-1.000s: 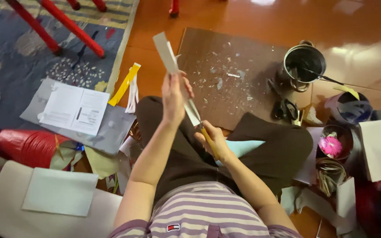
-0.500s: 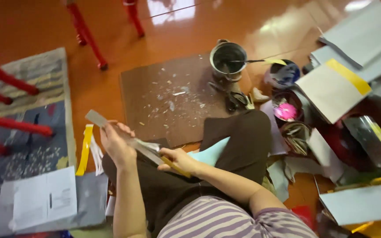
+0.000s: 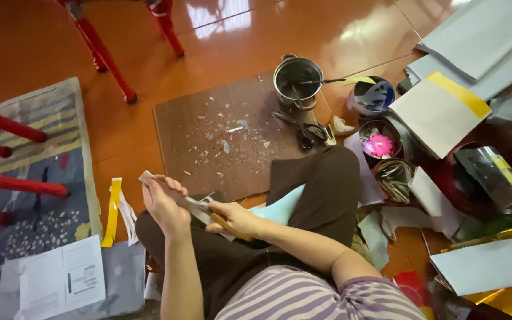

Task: Cutting paper into strips and organizing craft materials while sitting on the floor.

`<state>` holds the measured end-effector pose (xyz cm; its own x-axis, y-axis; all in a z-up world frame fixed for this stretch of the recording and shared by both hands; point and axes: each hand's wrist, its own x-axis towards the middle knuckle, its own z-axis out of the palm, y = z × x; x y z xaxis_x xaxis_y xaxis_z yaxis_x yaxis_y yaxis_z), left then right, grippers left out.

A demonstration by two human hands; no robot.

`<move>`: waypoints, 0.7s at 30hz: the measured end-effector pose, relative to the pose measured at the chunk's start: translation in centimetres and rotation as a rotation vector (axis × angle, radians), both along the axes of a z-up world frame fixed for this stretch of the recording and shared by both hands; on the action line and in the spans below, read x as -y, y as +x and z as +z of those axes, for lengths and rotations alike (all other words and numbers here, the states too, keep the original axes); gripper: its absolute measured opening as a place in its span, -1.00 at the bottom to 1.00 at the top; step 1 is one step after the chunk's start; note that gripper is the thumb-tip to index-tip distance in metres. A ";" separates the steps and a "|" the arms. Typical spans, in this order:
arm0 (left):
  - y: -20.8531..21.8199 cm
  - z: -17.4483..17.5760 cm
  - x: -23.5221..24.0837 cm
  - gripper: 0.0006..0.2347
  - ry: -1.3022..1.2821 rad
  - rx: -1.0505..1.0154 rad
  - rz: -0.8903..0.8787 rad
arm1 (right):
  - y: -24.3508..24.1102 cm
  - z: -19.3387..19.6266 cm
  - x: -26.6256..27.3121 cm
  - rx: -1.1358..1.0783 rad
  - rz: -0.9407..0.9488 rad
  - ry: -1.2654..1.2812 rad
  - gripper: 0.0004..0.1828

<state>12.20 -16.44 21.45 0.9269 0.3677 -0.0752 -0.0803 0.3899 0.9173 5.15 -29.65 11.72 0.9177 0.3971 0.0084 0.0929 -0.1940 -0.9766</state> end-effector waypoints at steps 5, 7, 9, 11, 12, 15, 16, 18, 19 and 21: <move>-0.5 -0.1 0.5 -0.79 -0.058 -0.019 -0.036 | -0.5 -0.3 0.4 0.013 -0.097 0.050 -0.68; -0.9 1.5 0.5 -0.85 0.137 -0.004 -0.165 | -0.1 -1.6 0.6 0.020 -0.147 0.098 -0.70; 0.1 -1.8 -1.9 -0.91 0.279 -0.008 -0.102 | 0.1 -2.3 0.8 0.014 -0.153 0.106 -0.73; 0.7 -3.5 -3.0 -0.93 0.424 -0.015 -0.035 | 0.2 -3.2 0.9 0.008 -0.154 0.116 -0.75; 0.8 -3.5 -3.0 -0.92 0.419 -0.027 -0.039 | 0.3 -3.8 1.0 0.005 -0.166 0.088 -0.73; 0.8 -3.9 -2.6 -0.92 0.439 -0.041 -0.037 | 0.5 -4.9 1.2 0.014 -0.142 0.033 -0.66; 0.8 -4.1 -2.5 -0.91 0.466 -0.033 -0.047 | 0.6 -5.2 1.3 0.030 -0.124 0.007 -0.64; 0.3 -3.4 -1.2 -0.93 0.450 -0.029 -0.069 | 0.7 -2.0 1.6 0.049 -0.121 0.038 -0.58; 0.0 -3.1 -0.5 -0.94 0.436 -0.024 -0.106 | 0.6 -0.4 1.8 0.064 -0.135 0.070 -0.51; -0.6 -1.8 0.4 -0.94 0.394 -0.027 -0.106 | 0.7 -3.5 1.9 0.031 -0.151 0.067 -0.59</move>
<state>11.64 -16.86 19.60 0.9609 0.2754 0.0273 -0.0320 0.0126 0.9994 5.89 -31.50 8.20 0.9659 0.2520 0.0597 0.0982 -0.1431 -0.9848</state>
